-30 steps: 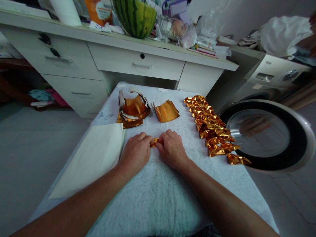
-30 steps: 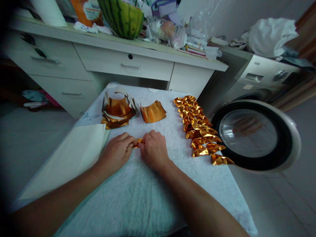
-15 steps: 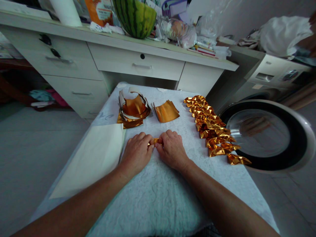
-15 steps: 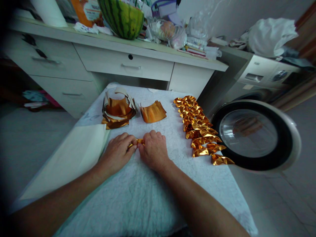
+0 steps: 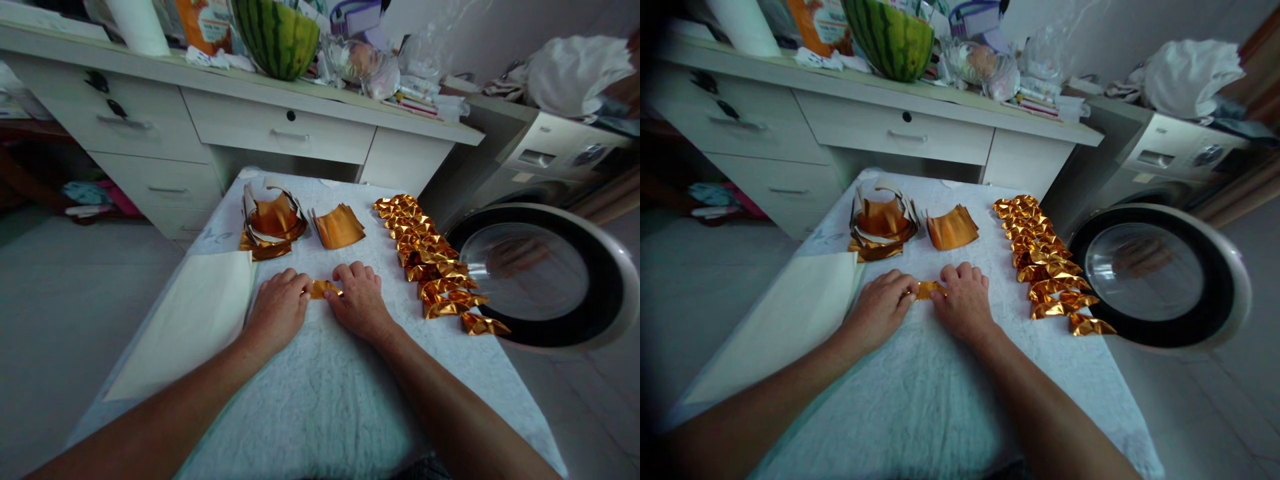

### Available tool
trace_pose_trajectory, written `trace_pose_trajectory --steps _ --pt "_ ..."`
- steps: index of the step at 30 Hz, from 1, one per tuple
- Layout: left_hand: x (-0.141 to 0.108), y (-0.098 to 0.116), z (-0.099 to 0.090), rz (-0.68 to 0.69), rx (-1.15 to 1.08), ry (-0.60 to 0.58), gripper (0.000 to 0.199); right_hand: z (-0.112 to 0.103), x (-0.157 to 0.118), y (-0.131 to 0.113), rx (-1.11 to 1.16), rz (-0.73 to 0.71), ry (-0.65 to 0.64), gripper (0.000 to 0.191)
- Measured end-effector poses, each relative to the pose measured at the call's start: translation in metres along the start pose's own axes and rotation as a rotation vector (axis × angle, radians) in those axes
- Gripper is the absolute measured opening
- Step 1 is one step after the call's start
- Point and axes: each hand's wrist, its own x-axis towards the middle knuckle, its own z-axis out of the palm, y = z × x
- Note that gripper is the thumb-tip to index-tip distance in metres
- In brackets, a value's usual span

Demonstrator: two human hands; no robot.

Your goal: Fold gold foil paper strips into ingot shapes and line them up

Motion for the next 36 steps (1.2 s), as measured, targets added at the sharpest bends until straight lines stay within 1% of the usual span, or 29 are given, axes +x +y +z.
trace_pose_trajectory --steps 9,19,23,26,29,31,33,36 --pt "0.000 0.000 -0.003 -0.011 -0.025 -0.008 0.010 -0.006 -0.003 0.011 -0.001 0.028 -0.028 0.028" --pt "0.000 -0.001 -0.002 -0.011 -0.031 0.001 0.012 -0.005 -0.001 0.027 0.017 0.005 -0.030 0.028" --pt "0.000 0.001 -0.003 -0.021 -0.032 -0.002 0.014 -0.006 0.000 0.032 0.060 -0.010 -0.030 0.023" --pt "-0.001 0.003 -0.004 -0.024 -0.023 -0.001 0.012 -0.006 0.000 0.029 0.107 -0.036 -0.009 0.022" --pt "-0.002 0.006 -0.005 -0.031 0.000 0.003 0.008 -0.004 -0.001 0.021 0.121 -0.097 0.004 0.029" --pt "-0.002 0.007 -0.004 -0.026 0.031 0.016 0.012 -0.002 -0.001 0.014 0.096 -0.123 0.002 0.034" --pt "-0.001 0.007 -0.002 -0.019 0.063 0.032 0.015 0.000 -0.001 0.009 0.065 -0.125 -0.004 0.039" --pt "0.000 0.007 0.000 -0.016 0.077 0.046 0.013 0.000 -0.001 0.005 0.042 -0.115 -0.014 0.043"
